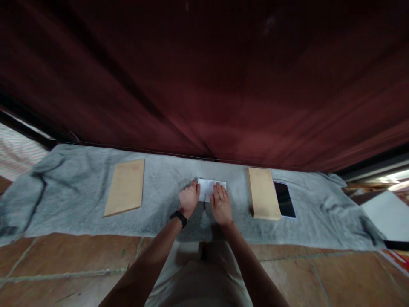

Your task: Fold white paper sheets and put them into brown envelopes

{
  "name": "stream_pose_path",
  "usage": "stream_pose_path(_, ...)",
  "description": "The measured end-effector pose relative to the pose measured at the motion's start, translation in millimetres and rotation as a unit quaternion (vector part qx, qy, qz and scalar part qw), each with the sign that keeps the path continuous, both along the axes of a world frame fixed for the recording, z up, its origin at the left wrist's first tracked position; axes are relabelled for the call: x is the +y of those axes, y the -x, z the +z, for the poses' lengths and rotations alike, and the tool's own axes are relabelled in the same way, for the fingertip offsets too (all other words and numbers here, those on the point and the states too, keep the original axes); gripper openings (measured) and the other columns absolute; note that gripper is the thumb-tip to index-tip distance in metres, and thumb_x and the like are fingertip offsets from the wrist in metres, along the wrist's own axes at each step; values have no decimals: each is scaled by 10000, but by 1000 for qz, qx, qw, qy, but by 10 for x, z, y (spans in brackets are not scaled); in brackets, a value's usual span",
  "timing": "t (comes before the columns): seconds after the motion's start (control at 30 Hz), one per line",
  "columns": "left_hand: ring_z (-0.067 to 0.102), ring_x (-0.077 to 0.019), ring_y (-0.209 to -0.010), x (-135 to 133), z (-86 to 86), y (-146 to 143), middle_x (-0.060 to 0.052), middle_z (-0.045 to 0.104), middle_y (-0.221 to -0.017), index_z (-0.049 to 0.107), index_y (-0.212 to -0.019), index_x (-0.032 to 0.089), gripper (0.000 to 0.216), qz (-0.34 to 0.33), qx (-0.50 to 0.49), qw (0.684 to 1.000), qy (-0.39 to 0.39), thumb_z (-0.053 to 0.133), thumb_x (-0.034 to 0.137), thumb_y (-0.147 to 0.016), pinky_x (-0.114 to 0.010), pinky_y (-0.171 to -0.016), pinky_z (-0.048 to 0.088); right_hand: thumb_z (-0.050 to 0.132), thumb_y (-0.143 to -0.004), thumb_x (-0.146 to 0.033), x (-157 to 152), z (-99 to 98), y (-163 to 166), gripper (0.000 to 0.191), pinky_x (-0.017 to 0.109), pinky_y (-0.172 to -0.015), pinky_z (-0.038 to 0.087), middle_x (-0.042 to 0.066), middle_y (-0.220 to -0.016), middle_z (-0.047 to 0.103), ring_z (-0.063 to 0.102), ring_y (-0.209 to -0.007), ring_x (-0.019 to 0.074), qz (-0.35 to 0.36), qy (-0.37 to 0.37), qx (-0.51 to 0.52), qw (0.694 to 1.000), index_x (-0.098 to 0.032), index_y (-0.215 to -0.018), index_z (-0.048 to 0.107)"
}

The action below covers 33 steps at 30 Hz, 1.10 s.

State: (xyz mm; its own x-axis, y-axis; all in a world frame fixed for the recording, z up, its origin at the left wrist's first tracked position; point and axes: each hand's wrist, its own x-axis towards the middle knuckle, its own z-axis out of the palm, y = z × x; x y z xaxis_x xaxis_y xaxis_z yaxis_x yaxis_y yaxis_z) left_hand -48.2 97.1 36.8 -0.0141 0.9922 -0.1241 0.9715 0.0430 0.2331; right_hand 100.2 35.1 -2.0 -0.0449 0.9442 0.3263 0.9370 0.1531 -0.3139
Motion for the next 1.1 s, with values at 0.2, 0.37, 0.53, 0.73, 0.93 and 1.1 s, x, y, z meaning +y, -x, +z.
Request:
stream_pose_path(0.2, 749, -259, -864, 8, -32, 4, -139, 770, -927, 618, -1265, 166, 424, -6, 5, 1000, -9, 333, 391, -1046, -314, -733, 514, 362, -1062, -327, -2, -85, 40, 519, 458, -1198, 314, 150, -1594, 399, 350, -1480, 268, -12, 25, -33, 999, -123, -1538, 400)
stream_pose_path(0.37, 748, -272, -882, 12, -37, -4, -141, 770, -943, 616, -1275, 167, 422, 0, 3, 1000, -11, 339, 386, -1044, -325, -735, 516, 402, -1059, -352, -3, -105, 83, 530, 487, -1200, 301, 149, -1628, 327, 326, -1497, 284, -31, 19, -46, 998, -171, -1557, 378)
stream_pose_path(0.53, 746, -269, -879, 13, -27, -17, -141, 768, -964, 621, -1244, 175, 420, 6, 6, 1000, -6, 318, 390, -1050, -323, -736, 508, 416, -1057, -367, -4, -104, 105, 528, 504, -1198, 297, 160, -1635, 305, 302, -1508, 297, -39, 9, -53, 998, -175, -1549, 394)
stream_pose_path(0.73, 741, -261, -865, 10, -41, -31, -145, 764, -926, 619, -1237, 176, 423, 12, 12, 1000, -8, 307, 392, -1051, -312, -728, 495, 447, -1047, -403, 5, -75, 117, 549, 550, -1188, 296, 170, -1625, 324, 330, -1494, 308, -45, 18, -47, 998, -197, -1552, 386)
stream_pose_path(0.93, 728, -254, -834, 1, 0, -23, -120, 759, -917, 622, -1194, 180, 396, 25, -9, 1000, -12, 322, 390, -1045, -319, -728, 504, 465, -1039, -420, 7, -64, 124, 574, 542, -1190, 292, 184, -1630, 305, 328, -1495, 315, -47, 25, -49, 997, -178, -1552, 385)
stream_pose_path(1.1, 692, -257, -1031, -208, -7, -5, -132, 726, -1081, 618, -1194, 163, 354, 4, -86, 991, -97, 330, 299, -1039, -361, -923, 517, 450, -1043, -387, -9, -68, 120, 565, 558, -1186, 283, 183, -1632, 295, 318, -1499, 321, -44, 17, -43, 998, -182, -1563, 365)
